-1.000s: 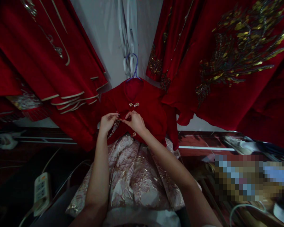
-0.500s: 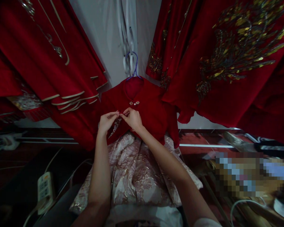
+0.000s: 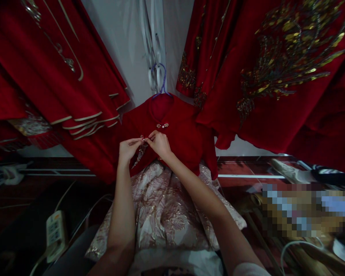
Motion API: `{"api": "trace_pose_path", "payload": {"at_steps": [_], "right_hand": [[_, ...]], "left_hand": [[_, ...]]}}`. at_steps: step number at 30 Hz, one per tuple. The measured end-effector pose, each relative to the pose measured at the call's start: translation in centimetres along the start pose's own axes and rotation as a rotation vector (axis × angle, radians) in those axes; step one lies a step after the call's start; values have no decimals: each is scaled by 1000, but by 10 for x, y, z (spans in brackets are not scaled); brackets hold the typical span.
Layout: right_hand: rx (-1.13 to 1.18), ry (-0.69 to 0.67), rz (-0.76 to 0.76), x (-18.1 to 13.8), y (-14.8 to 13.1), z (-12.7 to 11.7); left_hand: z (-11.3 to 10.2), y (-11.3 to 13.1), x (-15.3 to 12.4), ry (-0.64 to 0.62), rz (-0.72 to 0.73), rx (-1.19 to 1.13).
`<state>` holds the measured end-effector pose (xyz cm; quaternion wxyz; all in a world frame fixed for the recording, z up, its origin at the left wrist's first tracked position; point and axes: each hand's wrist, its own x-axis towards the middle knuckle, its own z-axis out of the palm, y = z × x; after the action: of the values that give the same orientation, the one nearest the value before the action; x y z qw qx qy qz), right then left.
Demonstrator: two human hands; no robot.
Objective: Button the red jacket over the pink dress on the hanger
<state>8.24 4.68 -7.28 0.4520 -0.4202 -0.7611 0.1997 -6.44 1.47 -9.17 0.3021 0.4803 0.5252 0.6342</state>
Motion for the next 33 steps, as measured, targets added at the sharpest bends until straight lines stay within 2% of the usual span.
{"api": "trace_pose_path", "payload": {"at_steps": [4,7,9,11,14,19,24,30,33], "right_hand": [[17,11,-4,0,1,-1],[65,-82,-25,-8,3,-13],[19,-159,-18,-20,6,-24],[-99,-247,23,-35,13,-34],[-279,-340,114,-57,25,-38],[-390,-306,116,-74,40,-27],[-249,-281,50,-79,44,-22],[35,-267,80,-80,47,-24],[179,-279,105,-78,44,-27]], "left_hand": [[3,-1,1,-43,-9,-4],[-1,-7,2,-72,-58,32],[-7,-11,1,-93,-115,152],[-14,-14,-1,-200,-185,272],[-18,-13,-4,-389,-286,319],[-8,-11,-9,-308,-433,298],[-5,-16,-12,-394,-515,371],[-13,-24,-12,-511,-540,277],[-12,-25,-11,-513,-511,270]]}}
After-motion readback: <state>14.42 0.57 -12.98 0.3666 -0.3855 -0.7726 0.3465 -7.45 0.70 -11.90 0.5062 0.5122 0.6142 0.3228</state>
